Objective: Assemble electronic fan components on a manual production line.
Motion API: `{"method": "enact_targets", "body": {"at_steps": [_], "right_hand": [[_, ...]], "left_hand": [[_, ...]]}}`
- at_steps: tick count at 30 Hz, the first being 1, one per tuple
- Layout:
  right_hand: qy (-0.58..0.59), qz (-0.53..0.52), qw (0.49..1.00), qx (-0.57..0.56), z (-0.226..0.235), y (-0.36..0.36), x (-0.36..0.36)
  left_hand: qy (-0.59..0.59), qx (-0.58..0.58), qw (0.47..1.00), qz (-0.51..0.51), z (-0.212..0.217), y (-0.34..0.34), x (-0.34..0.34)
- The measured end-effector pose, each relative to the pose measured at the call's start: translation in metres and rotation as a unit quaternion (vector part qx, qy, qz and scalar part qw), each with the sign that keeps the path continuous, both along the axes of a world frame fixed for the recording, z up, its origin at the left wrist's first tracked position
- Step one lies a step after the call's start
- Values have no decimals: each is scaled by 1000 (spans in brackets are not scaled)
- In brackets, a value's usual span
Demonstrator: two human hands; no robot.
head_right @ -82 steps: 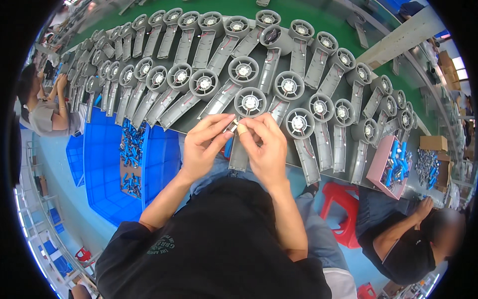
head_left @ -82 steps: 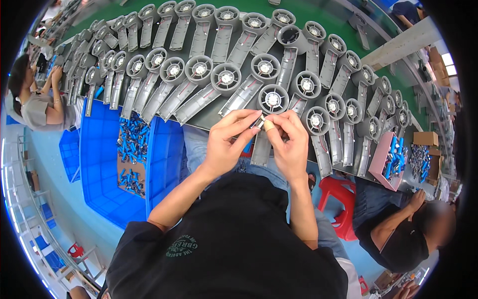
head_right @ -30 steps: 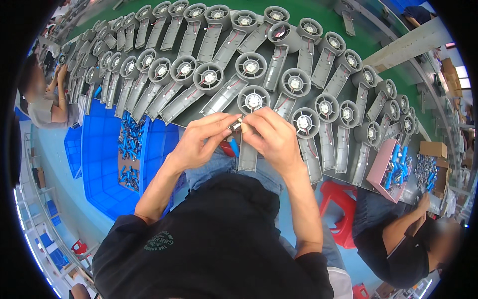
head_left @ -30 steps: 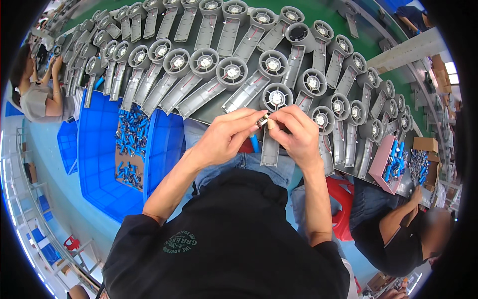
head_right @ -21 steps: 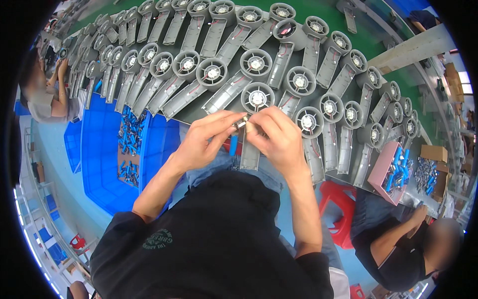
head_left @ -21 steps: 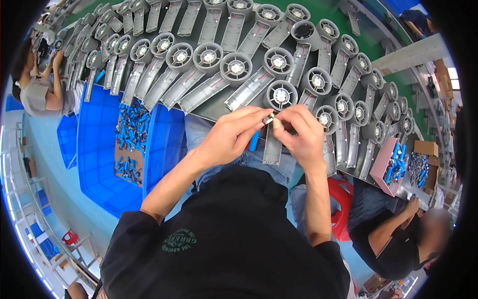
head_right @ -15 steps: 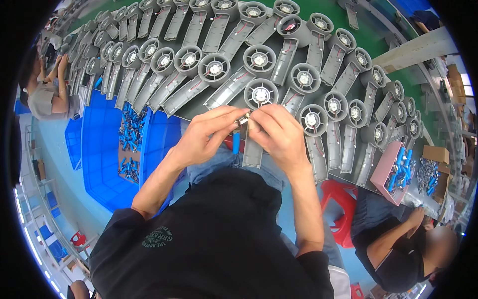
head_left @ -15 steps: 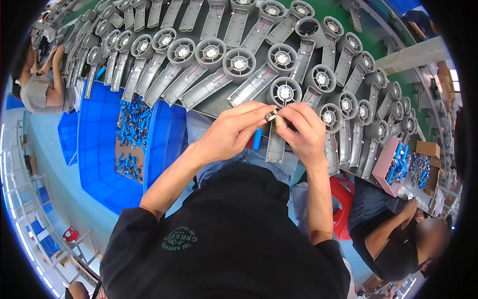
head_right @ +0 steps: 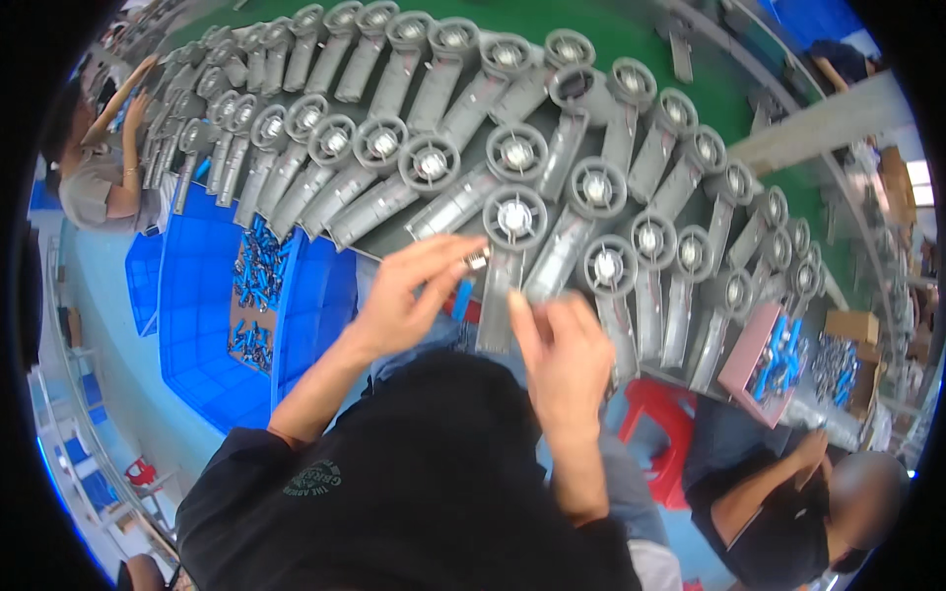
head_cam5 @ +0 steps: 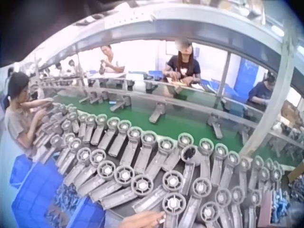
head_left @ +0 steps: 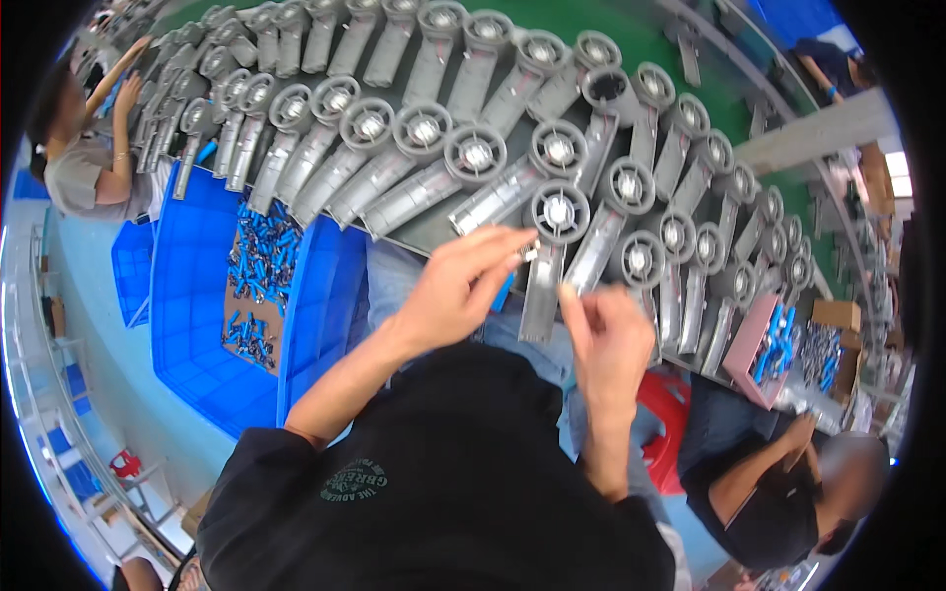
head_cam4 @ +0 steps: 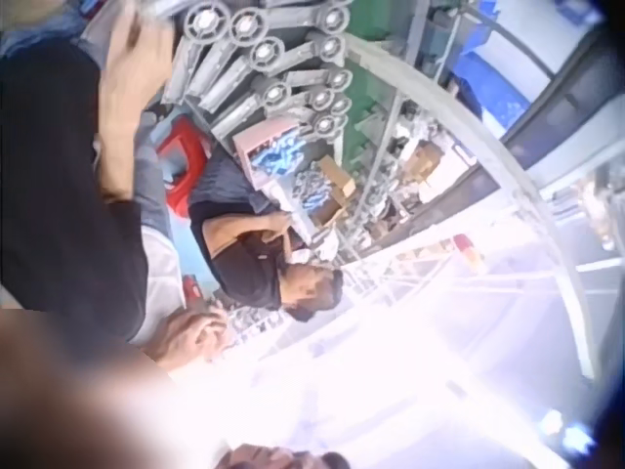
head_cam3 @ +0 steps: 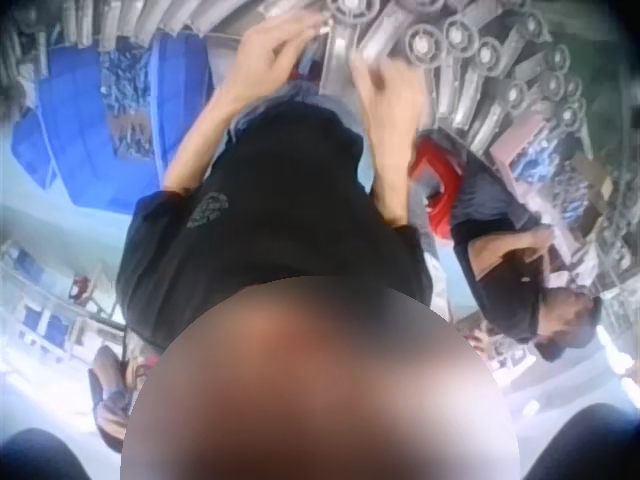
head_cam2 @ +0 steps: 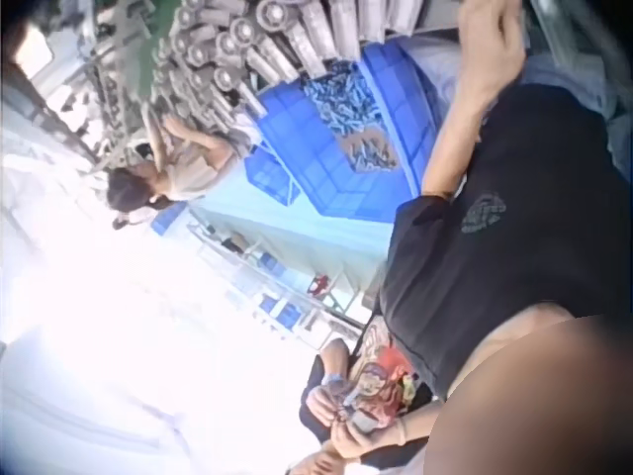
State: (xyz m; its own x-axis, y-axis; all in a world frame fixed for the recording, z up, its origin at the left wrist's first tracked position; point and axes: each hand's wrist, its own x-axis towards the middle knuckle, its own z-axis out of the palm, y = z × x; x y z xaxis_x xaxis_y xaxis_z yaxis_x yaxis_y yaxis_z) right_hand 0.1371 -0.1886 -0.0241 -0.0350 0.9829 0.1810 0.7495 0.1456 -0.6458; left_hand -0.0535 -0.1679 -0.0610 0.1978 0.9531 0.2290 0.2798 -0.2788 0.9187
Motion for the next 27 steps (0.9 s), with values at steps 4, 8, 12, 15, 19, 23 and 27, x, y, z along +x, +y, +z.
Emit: {"method": "enact_targets", "body": {"at_steps": [4, 8, 12, 15, 19, 23, 27], "right_hand": [[71, -22, 974, -215, -19, -27, 6], [268, -95, 915, -285, 8, -48, 2], [272, -88, 941, -184, 55, -2, 7], [169, -40, 975, -136, 74, 103, 10], [80, 38, 989, -122, 55, 250, 25], [113, 50, 983, -139, 4, 350, 2], [114, 24, 983, -144, -37, 396, 6]], "left_hand": [[-49, -13, 999, 0, -6, -4, 16], [-148, -41, 988, 33, 16, -3, 25], [-273, -43, 961, 16, 71, 64, 30], [-251, 43, 966, 47, 77, 181, 42], [-259, -92, 960, 45, 62, 334, 51], [-76, -82, 988, 111, 28, 418, 16], [147, 41, 963, 220, 33, 453, -38]]}}
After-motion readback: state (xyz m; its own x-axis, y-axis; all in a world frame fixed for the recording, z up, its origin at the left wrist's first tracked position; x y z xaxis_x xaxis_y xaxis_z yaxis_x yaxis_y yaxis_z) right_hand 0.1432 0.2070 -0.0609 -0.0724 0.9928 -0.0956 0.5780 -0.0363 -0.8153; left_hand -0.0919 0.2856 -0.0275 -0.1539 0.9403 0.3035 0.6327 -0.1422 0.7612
